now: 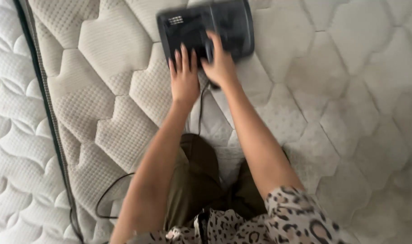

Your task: Cleaning a mattress using a specialized handheld vacuum cleaner.

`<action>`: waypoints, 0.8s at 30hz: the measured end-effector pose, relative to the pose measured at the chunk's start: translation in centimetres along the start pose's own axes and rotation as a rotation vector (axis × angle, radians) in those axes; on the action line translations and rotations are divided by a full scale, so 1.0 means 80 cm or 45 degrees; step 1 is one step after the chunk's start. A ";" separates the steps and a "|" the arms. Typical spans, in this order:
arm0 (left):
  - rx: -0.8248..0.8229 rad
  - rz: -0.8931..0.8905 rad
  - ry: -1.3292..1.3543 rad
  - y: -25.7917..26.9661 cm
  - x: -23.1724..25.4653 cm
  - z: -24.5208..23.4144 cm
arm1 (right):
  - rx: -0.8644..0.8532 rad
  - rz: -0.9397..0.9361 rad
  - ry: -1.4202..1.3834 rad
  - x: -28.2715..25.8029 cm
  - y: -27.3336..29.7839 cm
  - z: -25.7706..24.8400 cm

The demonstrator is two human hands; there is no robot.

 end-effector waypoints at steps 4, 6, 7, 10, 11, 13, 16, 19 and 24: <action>0.046 0.091 -0.020 0.096 0.088 0.014 | 0.209 -0.019 -0.195 0.008 0.153 -0.082; 0.027 0.142 0.000 0.139 0.126 -0.013 | 0.276 0.001 -0.151 0.027 0.219 -0.105; -0.007 0.197 0.025 0.161 0.149 -0.024 | 0.341 0.037 -0.106 0.038 0.252 -0.121; -0.019 0.238 0.086 0.223 0.200 -0.049 | 0.567 -0.083 -0.039 0.038 0.343 -0.161; 0.013 0.256 0.086 0.241 0.221 -0.045 | 0.597 -0.104 -0.032 0.035 0.361 -0.171; -0.050 0.217 0.064 0.282 0.248 -0.021 | 0.627 0.081 0.091 0.044 0.399 -0.179; -0.243 0.193 0.204 0.309 0.265 -0.059 | 0.626 -0.212 -0.021 0.046 0.442 -0.175; -0.334 0.209 0.165 0.307 0.264 -0.082 | 0.613 -0.267 -0.098 0.051 0.435 -0.175; -0.141 0.320 -0.022 0.252 0.264 -0.008 | 0.570 -0.180 -0.068 0.054 0.371 -0.190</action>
Point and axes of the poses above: each hand's wrist, its own y-axis away from the middle knuckle, its own z-axis out of the palm, x = y × z, the point moved 7 cm from there along -y, towards the middle knuckle, and after that the axes turned 14 degrees about -y, right-handed, at the moved point
